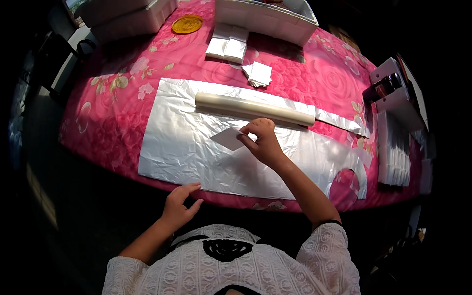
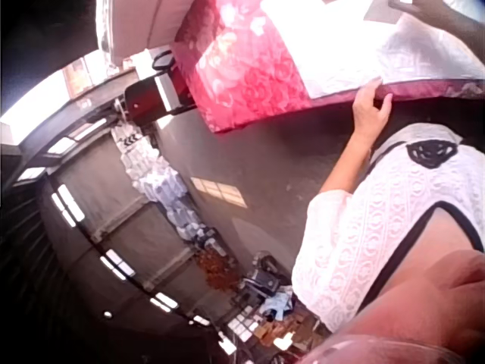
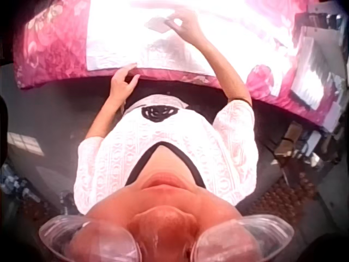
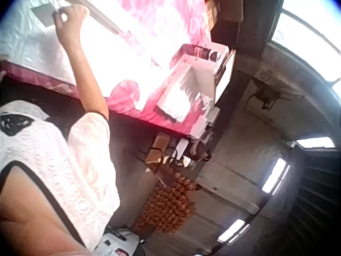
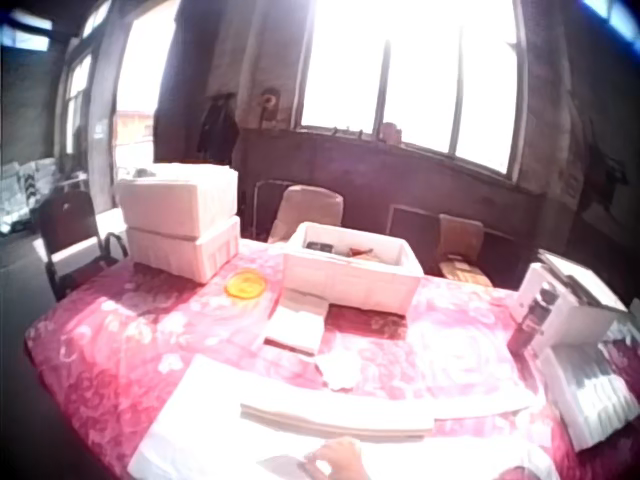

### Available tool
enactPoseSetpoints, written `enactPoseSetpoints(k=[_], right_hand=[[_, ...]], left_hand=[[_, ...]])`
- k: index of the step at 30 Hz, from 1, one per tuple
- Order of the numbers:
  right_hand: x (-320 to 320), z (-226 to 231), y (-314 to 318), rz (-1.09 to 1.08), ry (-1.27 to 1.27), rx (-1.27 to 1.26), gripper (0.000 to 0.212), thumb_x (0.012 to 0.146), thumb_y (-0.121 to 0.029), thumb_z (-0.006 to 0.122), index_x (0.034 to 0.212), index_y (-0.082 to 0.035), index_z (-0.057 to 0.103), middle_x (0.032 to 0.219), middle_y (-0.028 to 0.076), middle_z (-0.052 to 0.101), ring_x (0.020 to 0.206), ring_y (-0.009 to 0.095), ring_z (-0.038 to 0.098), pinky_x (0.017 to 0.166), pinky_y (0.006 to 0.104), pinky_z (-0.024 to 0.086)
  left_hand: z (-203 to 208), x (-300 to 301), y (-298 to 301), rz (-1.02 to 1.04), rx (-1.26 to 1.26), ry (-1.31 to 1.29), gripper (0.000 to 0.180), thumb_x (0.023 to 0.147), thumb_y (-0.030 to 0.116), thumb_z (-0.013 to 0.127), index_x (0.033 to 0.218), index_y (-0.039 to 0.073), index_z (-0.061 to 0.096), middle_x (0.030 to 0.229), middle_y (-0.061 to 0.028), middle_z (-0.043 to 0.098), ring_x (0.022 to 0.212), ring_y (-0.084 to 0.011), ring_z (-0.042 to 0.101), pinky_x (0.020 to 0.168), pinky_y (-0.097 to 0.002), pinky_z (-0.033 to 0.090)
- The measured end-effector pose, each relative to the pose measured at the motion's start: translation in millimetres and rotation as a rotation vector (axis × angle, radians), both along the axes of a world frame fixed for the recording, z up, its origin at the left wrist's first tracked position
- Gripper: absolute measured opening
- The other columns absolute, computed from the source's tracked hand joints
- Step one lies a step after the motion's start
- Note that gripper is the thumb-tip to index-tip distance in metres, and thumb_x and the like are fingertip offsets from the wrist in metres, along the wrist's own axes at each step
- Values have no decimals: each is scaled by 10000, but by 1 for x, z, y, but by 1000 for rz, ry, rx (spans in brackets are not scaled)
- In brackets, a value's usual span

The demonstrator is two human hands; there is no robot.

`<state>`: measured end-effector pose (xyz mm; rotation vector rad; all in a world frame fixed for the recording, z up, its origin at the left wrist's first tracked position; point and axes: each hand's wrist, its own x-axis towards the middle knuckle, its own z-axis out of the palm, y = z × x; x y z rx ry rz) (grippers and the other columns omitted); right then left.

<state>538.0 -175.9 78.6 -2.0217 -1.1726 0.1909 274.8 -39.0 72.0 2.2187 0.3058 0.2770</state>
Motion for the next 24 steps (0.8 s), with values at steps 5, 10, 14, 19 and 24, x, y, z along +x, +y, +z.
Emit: enactPoseSetpoints(k=[5, 10, 14, 19, 24], right_hand=[[142, -23, 39, -517, 511, 388, 199, 822, -175, 647, 907, 4, 642, 823, 49, 662, 749, 100, 582, 694, 233, 435], [164, -38, 62, -805, 143, -247, 430, 793, -459, 588, 1009, -95, 662, 967, 111, 662, 982, 296, 570, 937, 503, 251], [162, -52, 50, -816, -9, -278, 467, 810, -469, 564, 1069, -88, 642, 1042, 157, 628, 1066, 366, 501, 918, 515, 302], [142, -29, 24, -502, -100, -235, 443, 821, -415, 584, 1073, -55, 635, 1009, 167, 634, 1011, 372, 537, 913, 450, 356], [99, -20, -18, -296, 11, -218, 495, 792, -384, 641, 1133, -30, 586, 1145, 160, 573, 1112, 353, 463, 959, 417, 347]], left_hand=[[-1, 4, -5, -40, -59, 16, 370, 716, 92, 692, 1068, 28, 598, 1093, -138, 614, 1002, -288, 589, 878, -355, 459], [-5, 2, 2, -28, -44, -3, 381, 723, 87, 681, 1086, 23, 586, 1104, -144, 606, 1008, -299, 583, 880, -362, 457], [-15, -3, 17, -39, -23, -24, 356, 724, 70, 672, 1068, 25, 594, 1094, -135, 612, 991, -290, 590, 860, -358, 467], [-9, -1, 40, -104, -49, -101, 317, 718, 41, 662, 1030, 31, 611, 1086, -123, 618, 952, -276, 603, 820, -349, 484], [7, 2, 58, -154, 17, -144, 303, 714, 36, 661, 1014, 33, 620, 1077, -112, 621, 937, -264, 606, 808, -344, 492]])
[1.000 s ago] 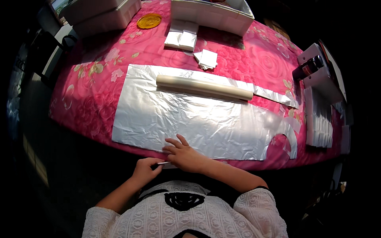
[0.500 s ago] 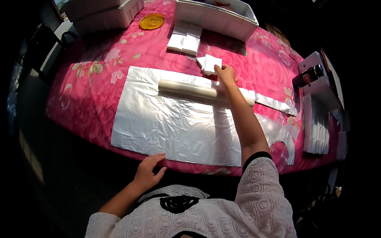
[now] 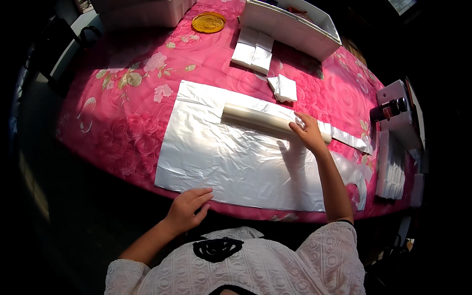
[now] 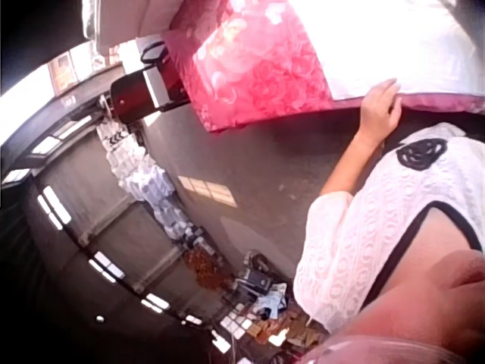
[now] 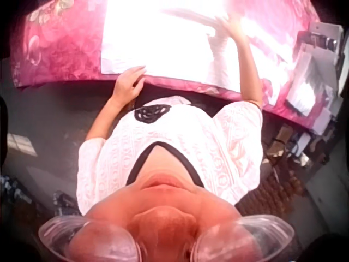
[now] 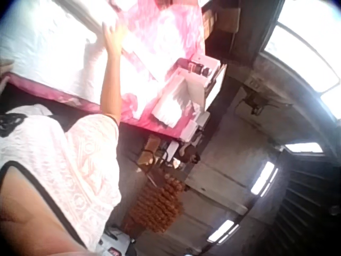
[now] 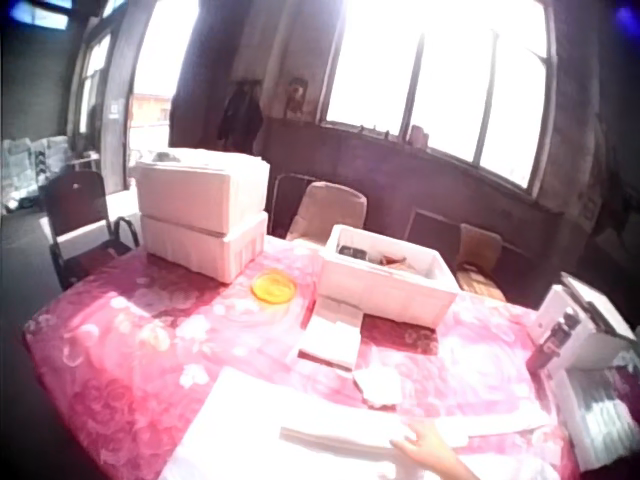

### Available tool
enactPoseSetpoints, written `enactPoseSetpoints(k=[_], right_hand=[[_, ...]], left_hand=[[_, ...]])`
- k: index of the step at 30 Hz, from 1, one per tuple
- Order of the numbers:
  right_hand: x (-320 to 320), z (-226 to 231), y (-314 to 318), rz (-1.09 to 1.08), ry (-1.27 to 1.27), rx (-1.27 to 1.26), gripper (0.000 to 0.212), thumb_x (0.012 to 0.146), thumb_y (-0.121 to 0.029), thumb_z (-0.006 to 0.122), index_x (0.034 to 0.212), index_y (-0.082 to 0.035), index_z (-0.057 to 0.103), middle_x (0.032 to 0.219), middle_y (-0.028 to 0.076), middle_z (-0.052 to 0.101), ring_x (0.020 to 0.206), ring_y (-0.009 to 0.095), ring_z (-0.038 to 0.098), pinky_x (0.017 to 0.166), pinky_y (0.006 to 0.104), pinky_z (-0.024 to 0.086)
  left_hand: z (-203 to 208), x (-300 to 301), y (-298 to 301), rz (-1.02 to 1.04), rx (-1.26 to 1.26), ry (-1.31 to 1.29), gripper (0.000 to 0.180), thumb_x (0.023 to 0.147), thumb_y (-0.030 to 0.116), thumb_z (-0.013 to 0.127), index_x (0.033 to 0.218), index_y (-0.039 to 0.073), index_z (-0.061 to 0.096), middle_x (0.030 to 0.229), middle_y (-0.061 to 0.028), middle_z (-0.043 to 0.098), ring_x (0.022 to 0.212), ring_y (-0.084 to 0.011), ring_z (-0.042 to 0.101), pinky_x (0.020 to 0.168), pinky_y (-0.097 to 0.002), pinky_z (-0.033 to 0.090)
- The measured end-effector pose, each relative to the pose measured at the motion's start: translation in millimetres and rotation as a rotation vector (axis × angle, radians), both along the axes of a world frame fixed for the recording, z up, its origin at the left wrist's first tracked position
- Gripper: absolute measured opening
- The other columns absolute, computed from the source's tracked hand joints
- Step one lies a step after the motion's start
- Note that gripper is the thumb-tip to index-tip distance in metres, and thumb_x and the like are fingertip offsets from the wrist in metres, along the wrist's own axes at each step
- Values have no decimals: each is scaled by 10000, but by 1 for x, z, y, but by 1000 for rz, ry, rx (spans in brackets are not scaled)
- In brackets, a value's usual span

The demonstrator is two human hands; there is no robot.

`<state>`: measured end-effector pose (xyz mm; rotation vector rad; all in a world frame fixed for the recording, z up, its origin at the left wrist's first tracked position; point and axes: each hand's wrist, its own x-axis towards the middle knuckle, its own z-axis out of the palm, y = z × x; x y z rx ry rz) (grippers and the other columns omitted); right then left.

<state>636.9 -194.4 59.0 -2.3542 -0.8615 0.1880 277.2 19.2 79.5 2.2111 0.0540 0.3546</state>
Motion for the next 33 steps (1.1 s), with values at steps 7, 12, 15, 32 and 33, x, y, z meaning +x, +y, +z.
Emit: enactPoseSetpoints(k=[7, 12, 15, 32, 33], right_hand=[[-31, 19, -66, 82, -236, -267, 472, 694, -163, 729, 1134, -75, 582, 981, 122, 585, 973, 301, 523, 839, 385, 439], [-81, 32, -98, 19, -162, -377, 491, 739, -201, 692, 1181, -51, 540, 880, 144, 579, 828, 298, 569, 736, 385, 465], [-114, 25, -112, -15, -83, -321, 521, 784, -238, 643, 1239, -30, 498, 849, 151, 562, 794, 300, 564, 719, 383, 465], [-120, -28, -170, 187, -251, -134, 518, 864, -272, 498, 1311, -25, 417, 1390, 189, 352, 1309, 327, 295, 1077, 410, 225], [-109, -29, -175, 163, -251, -158, 535, 863, -288, 499, 1323, -32, 405, 1399, 187, 341, 1316, 320, 287, 1080, 413, 217]], left_hand=[[8, -1, -12, -7, 51, 30, 303, 721, 47, 656, 1021, 32, 616, 1085, -111, 615, 943, -279, 601, 812, -352, 488], [0, 27, -52, -94, 76, 107, 324, 727, 60, 661, 1044, 26, 601, 1134, -136, 592, 1010, -300, 574, 861, -365, 466], [-5, 55, -77, -184, 132, 157, 384, 743, 100, 661, 1108, 30, 566, 1198, -149, 549, 1065, -312, 539, 904, -380, 437], [-43, 169, -173, -288, 325, 41, 865, 752, 383, 660, 1424, 73, 211, 1434, -336, 23, 1342, -468, 94, 1075, -469, 201], [-43, 169, -173, -289, 336, 33, 862, 749, 386, 658, 1420, 70, 220, 1433, -338, 26, 1343, -467, 91, 1075, -469, 200]])
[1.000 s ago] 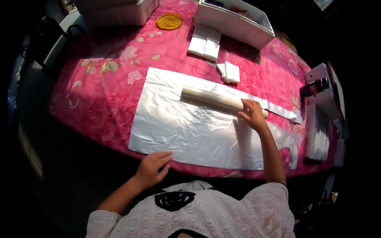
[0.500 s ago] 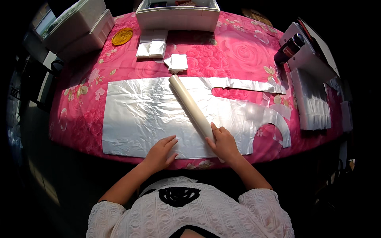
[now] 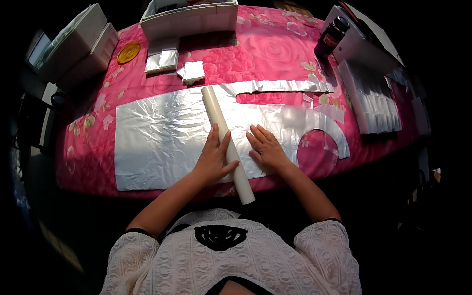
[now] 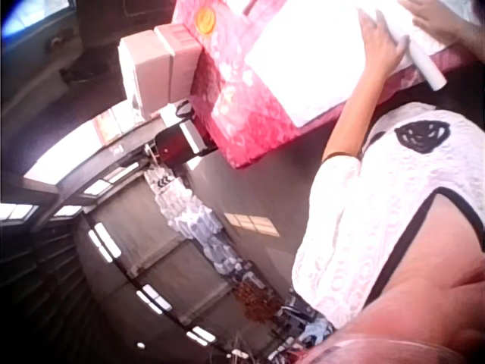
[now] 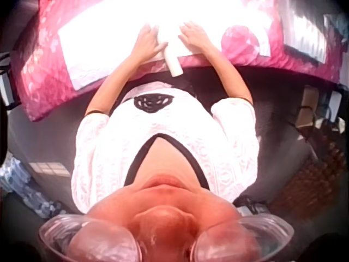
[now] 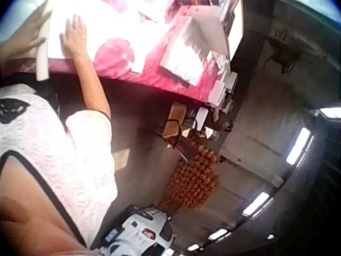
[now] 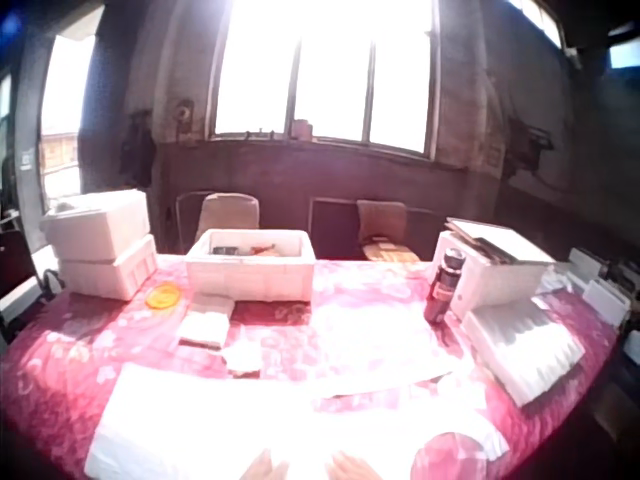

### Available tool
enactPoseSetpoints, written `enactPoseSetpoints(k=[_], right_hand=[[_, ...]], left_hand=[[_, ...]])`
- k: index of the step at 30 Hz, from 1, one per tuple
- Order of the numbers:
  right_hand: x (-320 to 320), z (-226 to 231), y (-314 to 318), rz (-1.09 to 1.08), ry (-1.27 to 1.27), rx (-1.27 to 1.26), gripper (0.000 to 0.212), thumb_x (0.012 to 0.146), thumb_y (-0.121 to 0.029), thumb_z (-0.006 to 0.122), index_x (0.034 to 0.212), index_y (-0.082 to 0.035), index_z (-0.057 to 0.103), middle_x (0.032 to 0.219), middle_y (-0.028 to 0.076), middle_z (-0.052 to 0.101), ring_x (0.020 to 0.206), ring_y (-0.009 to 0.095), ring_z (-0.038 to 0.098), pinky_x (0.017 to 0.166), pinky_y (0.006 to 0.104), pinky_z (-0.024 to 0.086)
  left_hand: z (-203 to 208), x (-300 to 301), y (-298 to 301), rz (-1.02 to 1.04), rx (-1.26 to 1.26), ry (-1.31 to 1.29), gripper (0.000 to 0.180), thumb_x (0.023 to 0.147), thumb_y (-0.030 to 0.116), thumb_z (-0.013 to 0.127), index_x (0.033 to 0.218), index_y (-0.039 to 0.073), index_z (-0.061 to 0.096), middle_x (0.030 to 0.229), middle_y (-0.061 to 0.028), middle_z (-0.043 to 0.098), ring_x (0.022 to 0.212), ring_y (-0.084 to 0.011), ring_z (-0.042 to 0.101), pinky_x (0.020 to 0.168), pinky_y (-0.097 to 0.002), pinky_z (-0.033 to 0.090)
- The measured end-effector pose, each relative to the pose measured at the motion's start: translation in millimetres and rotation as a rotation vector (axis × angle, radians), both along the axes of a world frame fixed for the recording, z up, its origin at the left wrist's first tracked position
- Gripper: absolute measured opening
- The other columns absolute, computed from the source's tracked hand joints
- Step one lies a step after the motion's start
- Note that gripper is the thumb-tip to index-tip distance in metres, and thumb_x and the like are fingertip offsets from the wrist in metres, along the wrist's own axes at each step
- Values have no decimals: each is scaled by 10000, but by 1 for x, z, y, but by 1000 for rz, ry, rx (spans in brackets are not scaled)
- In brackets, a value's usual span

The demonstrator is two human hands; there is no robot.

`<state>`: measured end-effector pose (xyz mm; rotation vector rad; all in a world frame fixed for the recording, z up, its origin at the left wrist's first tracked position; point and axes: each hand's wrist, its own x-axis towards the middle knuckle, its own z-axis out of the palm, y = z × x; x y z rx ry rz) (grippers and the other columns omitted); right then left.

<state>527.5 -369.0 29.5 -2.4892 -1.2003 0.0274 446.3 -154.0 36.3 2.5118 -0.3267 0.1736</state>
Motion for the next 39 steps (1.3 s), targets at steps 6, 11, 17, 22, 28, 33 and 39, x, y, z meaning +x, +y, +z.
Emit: enactPoseSetpoints(k=[6, 11, 17, 22, 28, 33, 39], right_hand=[[93, -6, -85, -549, -105, -199, 554, 879, -347, 480, 1326, -30, 399, 1392, 190, 354, 1301, 318, 312, 1070, 431, 229], [100, -7, -149, -801, -129, -250, 501, 889, -302, 452, 1269, 24, 442, 1314, 233, 433, 1228, 342, 403, 1034, 423, 297], [94, -33, -183, -699, -224, 20, 353, 847, -173, 509, 1137, 22, 556, 1211, 213, 526, 1146, 343, 479, 978, 379, 375], [76, -1, -183, -725, -203, 212, 173, 748, -133, 650, 855, -2, 613, 902, 122, 640, 838, 283, 602, 767, 362, 467], [53, 59, -112, -670, 355, 513, 178, 741, -135, 669, 775, -13, 545, 660, 9, 534, 598, 85, 485, 566, 240, 421], [-32, 87, 20, -186, 758, 468, 250, 789, -160, 664, 935, 14, 561, 849, 96, 623, 709, 158, 584, 663, 284, 476], [-108, 95, 53, 46, 258, 447, 389, 750, -180, 692, 1065, -13, 536, 1058, 150, 536, 963, 301, 535, 791, 383, 458]], left_hand=[[4, -1, -13, -13, 2, 31, 818, 718, 377, 660, 1381, 46, 314, 1433, -337, 53, 1347, -455, 99, 1074, -462, 215], [12, -5, -19, 11, 10, 100, 803, 715, 346, 660, 1377, 39, 325, 1452, -316, 3, 1349, -456, 94, 1079, -465, 204], [8, -5, -26, 8, 0, 69, 777, 693, 364, 666, 1350, 62, 381, 1456, -294, 57, 1350, -439, 108, 1073, -456, 235], [8, -4, -26, -9, 41, 61, 774, 686, 376, 667, 1342, 68, 395, 1460, -287, 51, 1348, -441, 107, 1073, -456, 234], [5, -1, -31, 23, -90, -85, 712, 761, 346, 660, 1330, 22, 380, 1429, -277, 189, 1307, -391, 266, 1035, -430, 307], [36, 0, -25, 143, -1164, 552, 389, 878, 191, 575, 1192, -21, 483, 1101, -124, 569, 944, -170, 580, 830, -299, 468], [43, -12, 84, 273, -1105, 970, 166, 858, 154, 589, 922, 2, 602, 827, -71, 630, 713, -151, 618, 641, -278, 505]])
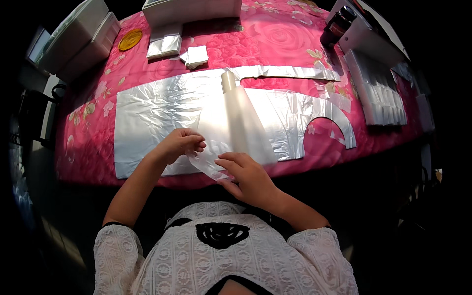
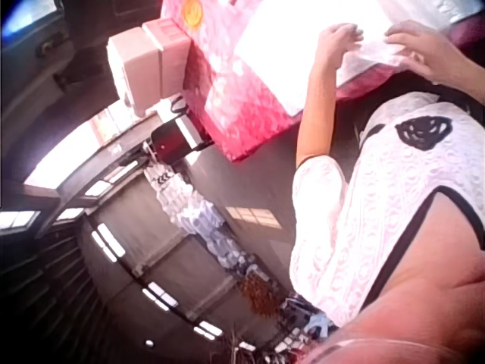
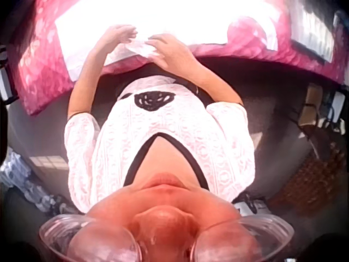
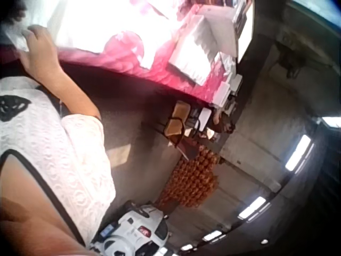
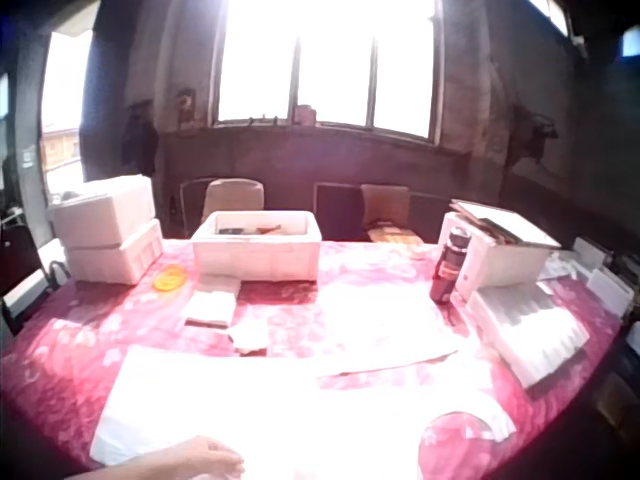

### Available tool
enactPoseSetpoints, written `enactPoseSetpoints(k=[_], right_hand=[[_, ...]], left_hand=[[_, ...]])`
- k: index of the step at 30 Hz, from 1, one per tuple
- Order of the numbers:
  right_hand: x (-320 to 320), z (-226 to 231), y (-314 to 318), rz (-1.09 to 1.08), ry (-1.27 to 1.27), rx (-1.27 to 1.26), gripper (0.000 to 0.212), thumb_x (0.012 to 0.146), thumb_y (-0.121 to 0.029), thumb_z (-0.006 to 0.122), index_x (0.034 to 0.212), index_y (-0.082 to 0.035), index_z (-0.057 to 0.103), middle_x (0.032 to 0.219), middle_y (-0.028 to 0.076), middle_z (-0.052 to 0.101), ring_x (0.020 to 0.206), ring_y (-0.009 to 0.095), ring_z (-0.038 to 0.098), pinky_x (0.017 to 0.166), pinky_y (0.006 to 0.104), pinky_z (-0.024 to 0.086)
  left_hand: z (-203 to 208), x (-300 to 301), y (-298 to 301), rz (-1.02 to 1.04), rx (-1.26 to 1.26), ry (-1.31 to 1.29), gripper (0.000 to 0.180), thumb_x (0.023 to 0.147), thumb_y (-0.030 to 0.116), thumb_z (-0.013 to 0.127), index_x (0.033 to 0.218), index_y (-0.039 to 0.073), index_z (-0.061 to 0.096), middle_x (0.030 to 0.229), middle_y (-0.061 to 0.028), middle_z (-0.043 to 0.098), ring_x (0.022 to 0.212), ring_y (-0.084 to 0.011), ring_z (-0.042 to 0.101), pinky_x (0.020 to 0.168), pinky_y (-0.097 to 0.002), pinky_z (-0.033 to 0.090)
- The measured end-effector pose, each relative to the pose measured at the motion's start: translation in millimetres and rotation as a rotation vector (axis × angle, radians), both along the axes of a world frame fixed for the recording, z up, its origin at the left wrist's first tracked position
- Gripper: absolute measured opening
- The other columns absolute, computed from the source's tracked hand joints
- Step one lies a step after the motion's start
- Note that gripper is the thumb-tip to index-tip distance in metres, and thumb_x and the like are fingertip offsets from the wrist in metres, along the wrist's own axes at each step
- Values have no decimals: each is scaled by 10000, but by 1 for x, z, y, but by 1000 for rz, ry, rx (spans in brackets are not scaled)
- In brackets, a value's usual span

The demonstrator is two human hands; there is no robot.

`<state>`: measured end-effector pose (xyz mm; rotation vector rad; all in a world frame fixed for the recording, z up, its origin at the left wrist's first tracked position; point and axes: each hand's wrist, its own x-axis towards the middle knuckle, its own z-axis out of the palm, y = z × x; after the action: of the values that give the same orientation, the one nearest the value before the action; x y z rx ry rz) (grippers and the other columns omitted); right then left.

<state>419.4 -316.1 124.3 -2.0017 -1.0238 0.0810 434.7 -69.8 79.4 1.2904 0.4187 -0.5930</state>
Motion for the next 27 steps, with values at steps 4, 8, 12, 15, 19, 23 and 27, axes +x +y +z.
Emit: enactPoseSetpoints(k=[4, 8, 12, 15, 19, 23, 27], right_hand=[[-11, -12, -24, -361, -48, -391, 483, 718, -339, 715, 1001, 12, 542, 923, 158, 573, 850, 298, 577, 707, 376, 472], [-16, -22, -33, -329, 432, -743, 514, 717, -473, 673, 929, -10, 606, 722, 151, 632, 704, 322, 634, 650, 396, 490], [-26, -43, -36, -327, 584, -536, 417, 736, -423, 642, 851, -22, 642, 758, 172, 649, 718, 336, 638, 672, 395, 502], [-23, -37, -35, -314, 633, -534, 386, 751, -398, 627, 848, -25, 648, 785, 175, 653, 740, 337, 637, 685, 393, 500], [-23, -36, -41, -316, 675, -518, 378, 758, -392, 622, 850, -27, 654, 788, 170, 654, 758, 336, 637, 692, 389, 497], [-22, -41, -43, -286, 713, -510, 388, 760, -391, 619, 857, -17, 656, 793, 179, 654, 763, 338, 638, 694, 384, 497], [-22, -44, -46, -284, 760, -500, 396, 764, -392, 617, 856, -8, 657, 789, 185, 654, 762, 338, 639, 698, 384, 497]], left_hand=[[-9, -30, 102, 25, 256, 71, 161, 812, 128, 581, 902, -2, 608, 850, -62, 640, 755, -127, 612, 651, -252, 489], [-12, -47, 156, -102, 522, 102, 161, 748, 91, 557, 873, 6, 611, 787, -42, 638, 664, -117, 592, 624, -233, 469], [-4, -46, 175, -210, 1009, 57, 206, 693, 46, 555, 880, -11, 618, 787, -115, 652, 678, -217, 619, 647, -300, 488], [32, -46, 176, -481, 1667, 42, 238, 688, 41, 578, 917, -2, 632, 883, -177, 649, 820, -309, 630, 700, -369, 497], [77, -30, 106, -366, 1579, -513, 258, 747, 28, 580, 1000, 28, 625, 989, -156, 632, 926, -297, 604, 799, -378, 480], [39, -5, -7, -250, 1102, -1070, 372, 796, 22, 555, 1166, 37, 524, 1208, -125, 544, 1102, -304, 521, 937, -382, 419], [-34, 20, -65, -330, 1103, -1042, 563, 847, 134, 511, 1349, -26, 311, 1412, -212, 293, 1321, -350, 264, 1086, -435, 217]])
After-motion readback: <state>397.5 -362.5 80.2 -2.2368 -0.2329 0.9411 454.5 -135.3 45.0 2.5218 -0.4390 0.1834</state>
